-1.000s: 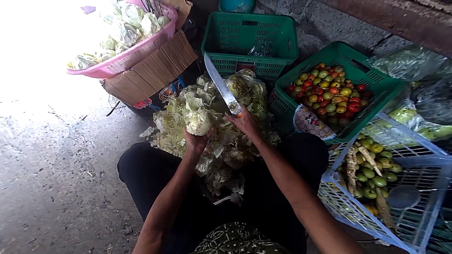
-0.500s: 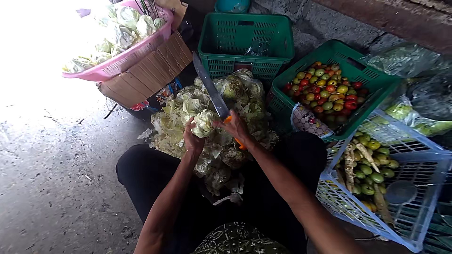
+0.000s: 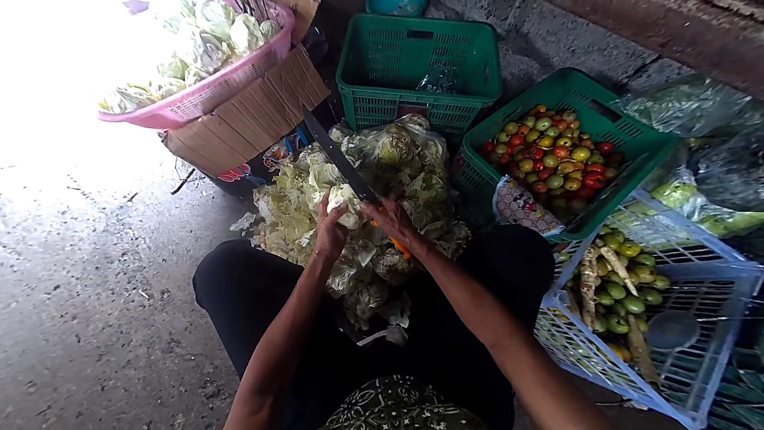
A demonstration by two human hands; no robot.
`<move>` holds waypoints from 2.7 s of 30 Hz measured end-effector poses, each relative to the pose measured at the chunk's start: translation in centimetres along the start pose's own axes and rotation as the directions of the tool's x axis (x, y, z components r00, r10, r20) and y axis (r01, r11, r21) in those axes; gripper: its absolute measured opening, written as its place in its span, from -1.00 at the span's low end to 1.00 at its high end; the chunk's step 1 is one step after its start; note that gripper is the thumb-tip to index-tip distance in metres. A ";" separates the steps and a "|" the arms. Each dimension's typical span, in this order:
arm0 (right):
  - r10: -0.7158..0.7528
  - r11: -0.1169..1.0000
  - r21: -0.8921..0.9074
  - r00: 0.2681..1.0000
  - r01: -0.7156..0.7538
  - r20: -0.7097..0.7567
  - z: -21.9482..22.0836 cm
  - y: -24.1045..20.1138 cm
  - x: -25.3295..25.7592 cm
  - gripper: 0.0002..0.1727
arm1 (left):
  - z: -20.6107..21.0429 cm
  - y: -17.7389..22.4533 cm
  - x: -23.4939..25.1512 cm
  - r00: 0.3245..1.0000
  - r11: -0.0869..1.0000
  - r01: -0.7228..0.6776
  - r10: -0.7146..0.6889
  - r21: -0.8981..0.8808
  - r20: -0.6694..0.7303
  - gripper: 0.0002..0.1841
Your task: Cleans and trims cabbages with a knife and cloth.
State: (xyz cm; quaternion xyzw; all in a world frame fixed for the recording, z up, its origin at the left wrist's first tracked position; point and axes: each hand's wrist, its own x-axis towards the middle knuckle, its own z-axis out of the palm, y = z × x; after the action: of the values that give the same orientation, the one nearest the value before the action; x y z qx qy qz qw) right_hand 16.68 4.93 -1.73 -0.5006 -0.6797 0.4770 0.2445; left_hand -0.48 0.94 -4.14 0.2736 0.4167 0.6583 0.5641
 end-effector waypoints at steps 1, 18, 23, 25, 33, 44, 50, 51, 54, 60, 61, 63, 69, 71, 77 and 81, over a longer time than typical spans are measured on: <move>0.023 0.991 0.130 0.999 -0.027 0.032 0.1 0.0 0.2 -0.37 | -0.1 0.0 0.1 1.000 1.000 0.008 -0.008 -0.010 0.001 0.04; 0.052 0.982 -0.178 0.994 -0.070 -0.101 -2.9 -1.7 -0.3 -0.21 | 0.1 0.4 -0.3 0.979 0.905 -0.176 0.120 0.387 0.166 0.10; -0.067 0.939 -0.340 0.997 0.052 -0.034 -3.6 -1.3 0.1 -0.26 | -0.3 0.7 -0.3 0.976 0.862 -0.160 0.065 0.480 0.209 0.03; -0.093 0.913 -0.397 0.996 0.091 0.014 -3.9 -1.3 0.3 -0.26 | -0.5 1.2 -0.3 0.971 0.852 -0.133 0.010 0.507 0.238 0.01; -0.090 0.972 -0.220 0.996 0.081 -0.030 -2.1 0.6 -0.3 -0.36 | -0.3 1.4 -0.8 0.978 0.828 -0.031 -0.091 0.561 0.189 -0.10; 0.264 0.946 -0.153 0.953 -0.286 -0.148 0.1 5.7 2.2 -0.24 | -2.0 -0.3 1.0 0.975 0.902 0.081 0.016 0.424 -0.220 -0.03; 0.017 0.847 -0.431 0.826 -0.311 -0.563 -7.4 5.2 2.3 -0.18 | -0.8 0.9 1.1 0.968 0.986 0.148 -0.128 0.079 -0.215 -0.36; 0.036 0.815 -0.392 0.713 -0.427 -0.700 -10.5 5.5 1.9 -0.13 | -0.7 0.9 1.1 0.978 0.989 0.143 -0.136 0.035 -0.159 -0.42; 0.191 0.681 -0.174 0.402 -0.711 -0.896 -17.1 9.5 0.8 -0.07 | 0.4 1.1 0.5 0.994 0.991 0.110 -0.111 -0.075 -0.015 -0.49; 0.225 0.731 -0.181 0.484 -0.657 -0.846 -18.2 7.4 -2.3 -0.50 | 2.1 1.3 0.4 0.991 0.972 0.126 -0.114 -0.198 0.071 -0.43; 0.174 0.822 -0.144 0.483 -0.551 -0.858 -17.8 5.6 -2.9 -0.49 | 2.5 1.4 0.3 0.990 0.973 0.130 -0.119 -0.190 0.069 -0.37; 0.080 0.961 -0.067 0.498 -0.270 -0.863 -15.6 1.2 -3.9 -0.51 | 3.2 1.7 0.2 0.987 0.971 0.150 -0.137 -0.185 0.081 -0.20; -0.522 0.785 -0.507 0.822 0.357 -0.230 0.2 -5.2 -2.0 -0.52 | 3.5 0.5 -0.6 0.989 0.982 0.146 -0.140 -0.123 0.053 -0.58; -0.648 0.673 -0.601 0.734 0.430 -0.201 3.2 -3.0 0.3 -0.57 | 2.9 0.3 -0.8 0.985 0.973 0.175 -0.173 -0.153 0.020 -0.61; -0.803 0.596 -0.506 0.446 0.624 -0.396 4.2 -2.0 1.0 -0.57 | 3.2 1.4 -1.1 0.989 0.983 0.132 -0.122 -0.129 0.083 -0.53; -0.891 0.444 -0.643 0.381 0.623 -0.247 4.0 -0.8 0.4 -0.46 | 3.0 1.3 -1.3 0.983 0.957 0.182 -0.182 -0.226 0.018 -0.50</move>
State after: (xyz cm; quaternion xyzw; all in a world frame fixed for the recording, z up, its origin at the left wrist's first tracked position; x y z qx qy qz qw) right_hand 12.89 3.64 -2.81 -0.2725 -0.8186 -0.0372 0.5042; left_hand 1.66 0.39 -1.36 0.1669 0.3629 0.6472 0.6493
